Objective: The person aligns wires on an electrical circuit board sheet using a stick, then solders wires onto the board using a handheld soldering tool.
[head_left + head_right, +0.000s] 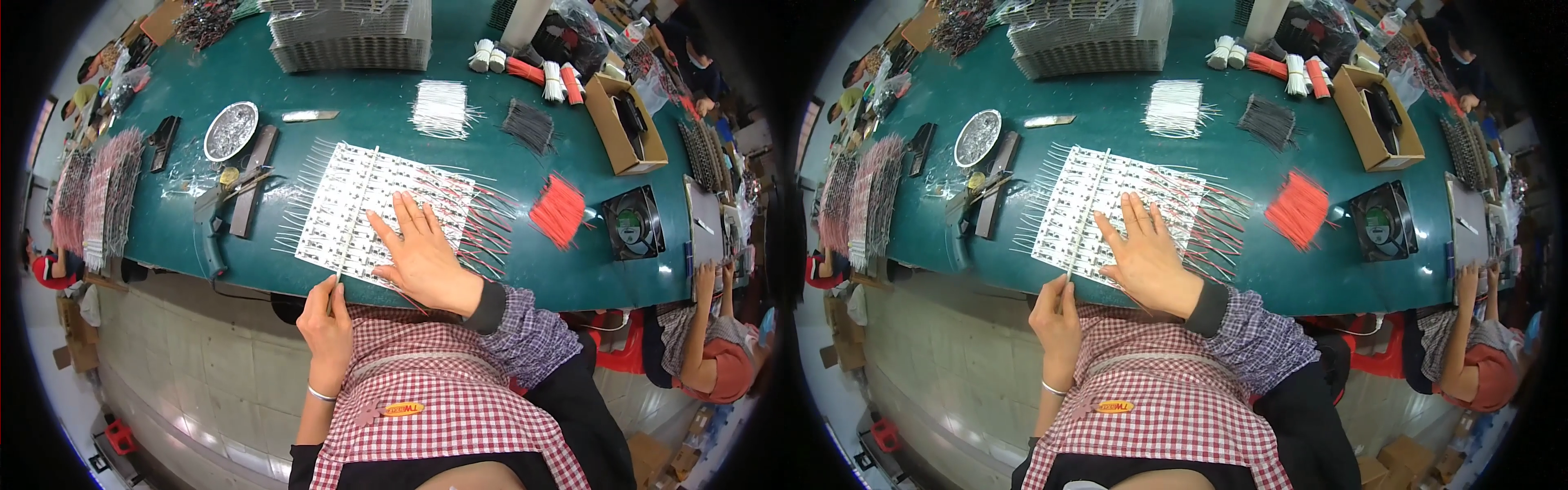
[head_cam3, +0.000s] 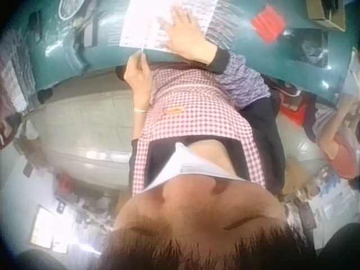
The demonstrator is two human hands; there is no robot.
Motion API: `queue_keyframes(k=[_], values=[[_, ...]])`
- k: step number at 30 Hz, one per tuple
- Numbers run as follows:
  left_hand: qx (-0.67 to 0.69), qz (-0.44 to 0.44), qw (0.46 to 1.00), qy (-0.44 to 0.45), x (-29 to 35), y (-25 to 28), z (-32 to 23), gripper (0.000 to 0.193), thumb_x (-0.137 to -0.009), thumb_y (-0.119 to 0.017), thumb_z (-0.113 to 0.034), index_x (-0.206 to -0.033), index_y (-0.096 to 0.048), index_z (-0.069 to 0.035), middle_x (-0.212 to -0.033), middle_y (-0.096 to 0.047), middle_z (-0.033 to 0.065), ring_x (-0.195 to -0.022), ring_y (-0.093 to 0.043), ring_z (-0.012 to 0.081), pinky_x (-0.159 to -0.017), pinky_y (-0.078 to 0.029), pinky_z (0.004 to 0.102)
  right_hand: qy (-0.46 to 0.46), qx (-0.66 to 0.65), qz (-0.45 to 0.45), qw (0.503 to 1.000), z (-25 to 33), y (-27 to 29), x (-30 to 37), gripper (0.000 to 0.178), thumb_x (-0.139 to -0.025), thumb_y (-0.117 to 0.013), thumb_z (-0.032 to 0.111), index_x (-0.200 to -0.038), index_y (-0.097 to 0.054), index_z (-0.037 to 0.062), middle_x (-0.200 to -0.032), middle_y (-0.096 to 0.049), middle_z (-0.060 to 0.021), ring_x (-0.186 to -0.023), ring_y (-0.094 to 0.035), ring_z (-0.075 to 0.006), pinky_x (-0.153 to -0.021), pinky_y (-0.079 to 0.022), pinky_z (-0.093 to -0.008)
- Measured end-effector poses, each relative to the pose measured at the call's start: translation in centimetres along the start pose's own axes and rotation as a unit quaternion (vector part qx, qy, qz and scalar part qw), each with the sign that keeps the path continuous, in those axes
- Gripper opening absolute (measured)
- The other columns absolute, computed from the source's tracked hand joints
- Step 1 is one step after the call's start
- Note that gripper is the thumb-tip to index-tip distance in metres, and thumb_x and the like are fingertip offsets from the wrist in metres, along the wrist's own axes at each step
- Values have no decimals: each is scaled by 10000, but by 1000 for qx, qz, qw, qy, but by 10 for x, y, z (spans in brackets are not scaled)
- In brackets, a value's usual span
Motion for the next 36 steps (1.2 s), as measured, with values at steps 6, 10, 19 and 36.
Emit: queue_keyframes(k=[6, 10, 19, 36], values=[[92, 7, 990, 106, 3, 1, 24, 141, -900, -696, -1, -1036, -708, 35, -843, -710, 75, -650, -602, 105, -580, -488, 246, -23, -83, 41, 995, -60, 52, -53, 466, -916, -661, 134, -1365, -557, 67, -1376, -531, -231, -1072, -633, -370, -921, -517, -435], [177, 9, 970, 166, 5, -7, 38, 176, -882, -718, 6, -1055, -723, 30, -802, -691, 9, -613, -493, 25, -553, -413, 195, 39, -210, 49, 976, -104, 41, -96, 558, -846, -705, 25, -1381, -560, 95, -1411, -515, -164, -953, -660, -266, -862, -531, -376], [202, 36, 950, 233, 12, -8, 48, 176, -875, -721, 22, -1051, -723, 26, -790, -676, -6, -609, -455, 2, -530, -376, 197, 130, -227, 118, 958, -96, 22, -111, 538, -802, -730, 12, -1316, -606, 108, -1341, -553, -99, -1183, -576, -315, -982, -497, -391], [-46, 32, 986, 159, -3, -14, -9, 179, -876, -776, -119, -939, -663, 4, -778, -673, 76, -567, -546, 147, -525, -454, 268, 116, -262, 105, 952, -107, 21, -113, 439, -789, -754, 31, -1207, -629, 76, -1201, -561, -78, -987, -613, -274, -859, -511, -368]])
Point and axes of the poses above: each hand's wrist, its own x-axis away from the middle knuckle, its own y-axis out of the back of the hand, z = x × y, the point moved 10 cm from there along -x, towards the middle knuckle
